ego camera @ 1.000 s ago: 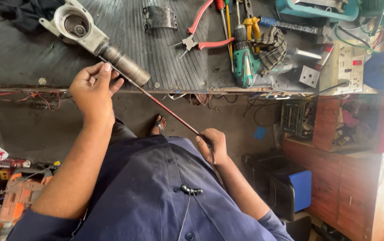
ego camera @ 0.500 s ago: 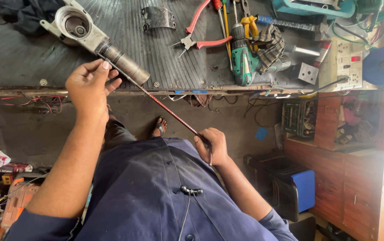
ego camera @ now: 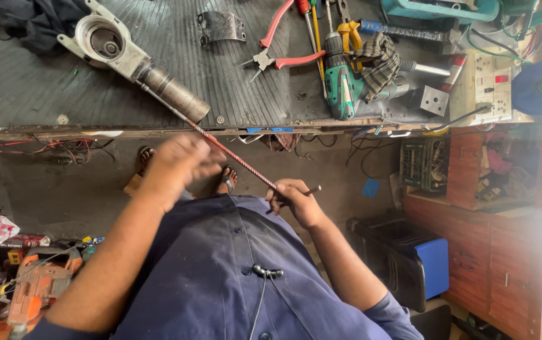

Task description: The person wipes a cylindrical metal part with a cloth, then inserts a smaller metal piece into a housing. They attach the cylinder to the housing and use a long threaded rod to rotate the internal mechanism, testing the assembly.

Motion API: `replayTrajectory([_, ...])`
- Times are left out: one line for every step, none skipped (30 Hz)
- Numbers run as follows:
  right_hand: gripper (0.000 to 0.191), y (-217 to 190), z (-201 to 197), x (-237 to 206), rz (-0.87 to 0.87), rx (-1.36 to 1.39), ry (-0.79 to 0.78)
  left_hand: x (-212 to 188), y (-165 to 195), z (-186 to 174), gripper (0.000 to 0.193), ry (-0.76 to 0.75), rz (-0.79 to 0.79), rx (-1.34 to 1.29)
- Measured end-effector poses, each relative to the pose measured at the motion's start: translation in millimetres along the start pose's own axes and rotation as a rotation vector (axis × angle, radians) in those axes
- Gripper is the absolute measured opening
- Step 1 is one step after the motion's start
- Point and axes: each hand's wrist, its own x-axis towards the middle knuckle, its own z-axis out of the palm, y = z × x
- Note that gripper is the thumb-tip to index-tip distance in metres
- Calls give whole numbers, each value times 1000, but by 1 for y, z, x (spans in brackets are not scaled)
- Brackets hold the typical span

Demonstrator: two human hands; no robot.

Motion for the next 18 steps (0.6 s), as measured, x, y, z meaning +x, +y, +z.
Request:
replayTrajectory([45, 2, -3, 1, -13, -1, -22, -3, -7, 5, 22, -88, -65, 74])
replayTrajectory([49, 5, -5, 3, -26, -1, -43, -5, -15, 13, 34, -177, -131, 148])
replayTrajectory([54, 6, -7, 4, -36, -2, -68, -3, -20, 20, 38, -236, -109, 122])
replayTrajectory([56, 8, -8, 4, 17, 58, -60, -2, -25, 27, 43, -293, -88, 93])
replayTrajectory([59, 9, -9, 5, 70, 117, -51, -1, -28, 33, 47, -349, -66, 65])
replayTrajectory([61, 10, -10, 4, 119, 177, -41, 1, -31, 39, 43, -334, -97, -29])
replayTrajectory([60, 11, -10, 3, 106, 236, -67, 4, -33, 44, 39, -321, -129, -123])
replayTrajectory([59, 11, -11, 1, 97, 297, -92, 5, -34, 48, 36, -305, -166, -218])
replayTrajectory([59, 13, -11, -3, 94, 362, -112, 5, -34, 50, 31, -280, -157, -201])
replayTrajectory([60, 15, -10, -9, 32, 349, -61, 4, -33, 54, 27, -259, -150, -184])
replayTrajectory([61, 17, -9, -14, -39, 333, -8, 4, -33, 55, 23, -246, -139, -163])
replayTrajectory([64, 18, -9, -17, -119, 311, 40, 4, -34, 55, 21, -242, -138, -165])
replayTrajectory([58, 19, -7, -21, -199, 257, 146, 3, -33, 55, 20, -240, -133, -165])
replayTrajectory([54, 20, -4, -28, -270, 207, 256, 1, -32, 55, 19, -234, -136, -168])
replayTrajectory([51, 23, 2, -37, -335, 156, 370, -1, -31, 55, 19, -217, -155, -155])
replayTrajectory([47, 25, 11, -43, -394, -20, 505, -3, -29, 55, 18, -201, -166, -137])
replayTrajectory([44, 27, 21, -46, -456, -198, 640, -4, -26, 55, 18, -189, -172, -116])
replayTrajectory([41, 28, 31, -51, -504, -378, 779, -5, -23, 56, 17, -184, -160, -105])
